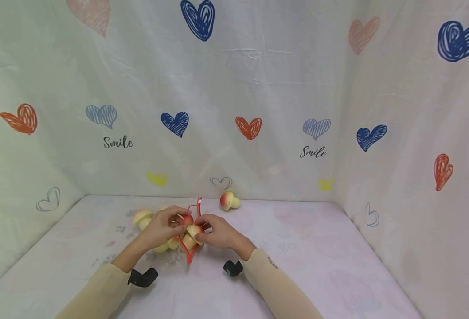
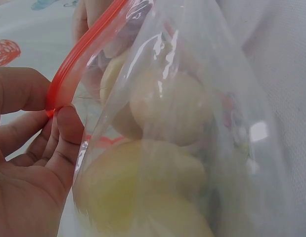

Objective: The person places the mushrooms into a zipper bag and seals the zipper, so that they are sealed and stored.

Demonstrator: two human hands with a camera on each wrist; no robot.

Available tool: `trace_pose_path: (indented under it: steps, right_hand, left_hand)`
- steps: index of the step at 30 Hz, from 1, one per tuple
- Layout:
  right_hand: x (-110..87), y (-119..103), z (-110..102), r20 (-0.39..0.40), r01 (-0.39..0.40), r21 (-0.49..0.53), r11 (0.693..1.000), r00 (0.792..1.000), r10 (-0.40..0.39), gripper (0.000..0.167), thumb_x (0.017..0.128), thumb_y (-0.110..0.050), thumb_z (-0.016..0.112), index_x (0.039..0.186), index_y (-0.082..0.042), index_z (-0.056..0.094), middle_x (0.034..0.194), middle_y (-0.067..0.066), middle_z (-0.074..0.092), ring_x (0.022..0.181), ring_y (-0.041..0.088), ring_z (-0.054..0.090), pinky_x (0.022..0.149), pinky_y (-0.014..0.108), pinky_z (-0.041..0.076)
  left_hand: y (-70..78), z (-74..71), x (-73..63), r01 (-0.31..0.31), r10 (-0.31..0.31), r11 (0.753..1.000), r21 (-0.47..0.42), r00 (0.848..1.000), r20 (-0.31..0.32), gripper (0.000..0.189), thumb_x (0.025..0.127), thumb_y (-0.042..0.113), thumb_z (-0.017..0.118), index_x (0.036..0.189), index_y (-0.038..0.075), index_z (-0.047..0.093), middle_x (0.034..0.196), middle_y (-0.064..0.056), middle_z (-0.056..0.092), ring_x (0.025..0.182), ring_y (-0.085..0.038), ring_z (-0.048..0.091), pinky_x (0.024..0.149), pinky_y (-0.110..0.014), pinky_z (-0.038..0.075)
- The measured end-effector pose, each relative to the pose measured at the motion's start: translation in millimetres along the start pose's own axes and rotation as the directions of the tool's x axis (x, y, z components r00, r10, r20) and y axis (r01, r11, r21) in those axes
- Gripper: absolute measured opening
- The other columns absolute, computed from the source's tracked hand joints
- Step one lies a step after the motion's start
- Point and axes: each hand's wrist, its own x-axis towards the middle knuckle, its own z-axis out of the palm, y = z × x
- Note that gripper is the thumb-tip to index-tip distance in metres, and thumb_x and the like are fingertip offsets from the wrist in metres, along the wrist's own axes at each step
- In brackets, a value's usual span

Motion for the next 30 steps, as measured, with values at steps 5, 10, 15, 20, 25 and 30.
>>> trace_pose_path:
  steps: [5, 10, 15, 20, 25, 30]
  right_hand:
    - [0.1, 1, 1, -0.007, -0.020, 0.007, 1.000, 1.000, 0.020, 0.030, 0.087, -0.010, 0.064, 0.117, -0.013, 0.060, 0.114, -0.002, 0.059, 0.106, 0.019, 0.059, 0.084, 0.025, 0.050]
    - [-1.1, -2, 0, -0.006, -0.025, 0.012, 1.000, 1.000, 0.025, 0.027, 0.086, -0.010, 0.066, 0.113, -0.014, 0.061, 0.110, -0.004, 0.060, 0.103, 0.015, 0.060, 0.083, 0.024, 0.051]
    - [-1.3, -2, -1, -0.011, -0.018, 0.004, 1.000, 1.000, 0.018, 0.023, 0.086, -0.014, 0.068, 0.108, -0.016, 0.063, 0.103, -0.006, 0.061, 0.096, 0.011, 0.060, 0.080, 0.023, 0.051]
    - [-2.5, -4, -1, -0.025, 0.004, -0.013, 1.000, 1.000, -0.004, 0.021, 0.085, -0.016, 0.070, 0.105, -0.015, 0.065, 0.098, -0.006, 0.063, 0.091, 0.009, 0.060, 0.076, 0.023, 0.051]
    - [-2.6, -3, 1, -0.027, 0.008, -0.016, 1.000, 1.000, -0.008, 0.020, 0.085, -0.014, 0.071, 0.104, -0.017, 0.066, 0.096, -0.007, 0.064, 0.089, 0.009, 0.060, 0.074, 0.024, 0.051]
    - [-2.7, -3, 2, -0.021, 0.007, 0.000, 1.000, 1.000, -0.007, 0.020, 0.085, -0.012, 0.070, 0.103, -0.016, 0.066, 0.096, -0.004, 0.065, 0.090, 0.011, 0.061, 0.076, 0.024, 0.052]
  left_hand:
    - [-1.8, 0.3, 0.5, -0.004, 0.004, 1.000, -0.005, 1.000, -0.003, 0.036, 0.079, -0.013, 0.059, 0.115, -0.008, 0.061, 0.110, -0.026, 0.057, 0.088, -0.026, 0.056, 0.075, -0.027, 0.051]
    - [-0.1, 0.4, -0.3, -0.011, 0.011, 1.000, 0.005, 1.000, -0.009, 0.035, 0.080, -0.013, 0.060, 0.114, -0.009, 0.061, 0.111, -0.026, 0.057, 0.087, -0.026, 0.057, 0.074, -0.025, 0.050]
    - [-2.2, 1.0, 0.3, -0.019, 0.019, 1.000, 0.005, 1.000, -0.011, 0.035, 0.079, -0.014, 0.060, 0.114, -0.009, 0.061, 0.111, -0.027, 0.057, 0.087, -0.028, 0.057, 0.073, -0.025, 0.050]
    - [-25.5, 3.7, 6.4, -0.036, 0.036, 0.999, -0.007, 0.999, -0.021, 0.036, 0.079, -0.012, 0.061, 0.115, -0.005, 0.063, 0.110, -0.022, 0.059, 0.086, -0.023, 0.057, 0.073, -0.023, 0.050]
    - [-38.1, 5.0, 9.4, -0.036, 0.036, 0.999, -0.007, 0.999, -0.024, 0.036, 0.079, -0.010, 0.062, 0.114, -0.002, 0.064, 0.109, -0.019, 0.059, 0.084, -0.020, 0.057, 0.072, -0.021, 0.050]
    - [-38.5, 5.3, 8.5, -0.034, 0.034, 0.999, -0.009, 0.999, -0.022, 0.035, 0.079, -0.009, 0.063, 0.113, -0.002, 0.064, 0.110, -0.019, 0.059, 0.084, -0.020, 0.057, 0.071, -0.021, 0.050]
